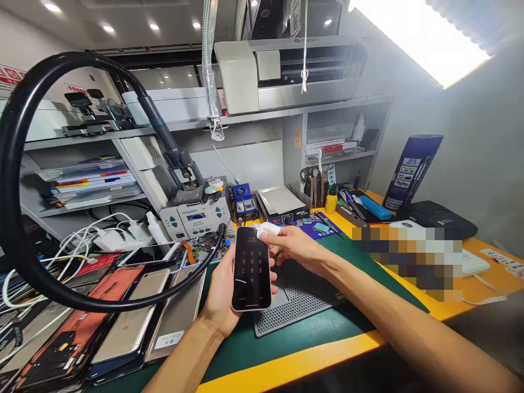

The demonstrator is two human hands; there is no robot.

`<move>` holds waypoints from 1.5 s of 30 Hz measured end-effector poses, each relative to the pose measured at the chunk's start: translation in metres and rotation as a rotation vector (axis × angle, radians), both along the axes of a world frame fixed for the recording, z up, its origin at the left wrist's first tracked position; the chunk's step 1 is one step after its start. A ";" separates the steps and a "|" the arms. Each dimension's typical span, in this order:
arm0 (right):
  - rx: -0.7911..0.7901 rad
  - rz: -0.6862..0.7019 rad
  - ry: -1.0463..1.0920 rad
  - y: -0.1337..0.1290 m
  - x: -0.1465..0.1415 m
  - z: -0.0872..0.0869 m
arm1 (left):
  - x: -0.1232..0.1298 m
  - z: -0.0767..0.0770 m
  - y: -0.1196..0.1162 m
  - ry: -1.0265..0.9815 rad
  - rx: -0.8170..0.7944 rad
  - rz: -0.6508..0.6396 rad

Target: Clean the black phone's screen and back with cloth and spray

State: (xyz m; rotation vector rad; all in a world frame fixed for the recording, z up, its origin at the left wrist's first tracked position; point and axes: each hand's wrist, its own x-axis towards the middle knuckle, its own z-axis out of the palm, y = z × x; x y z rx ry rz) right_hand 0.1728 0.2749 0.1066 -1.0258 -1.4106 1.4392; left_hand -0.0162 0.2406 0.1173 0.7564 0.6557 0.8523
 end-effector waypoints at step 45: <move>-0.030 0.097 -0.445 0.005 0.036 0.004 | 0.004 -0.004 -0.023 -0.407 -0.071 0.109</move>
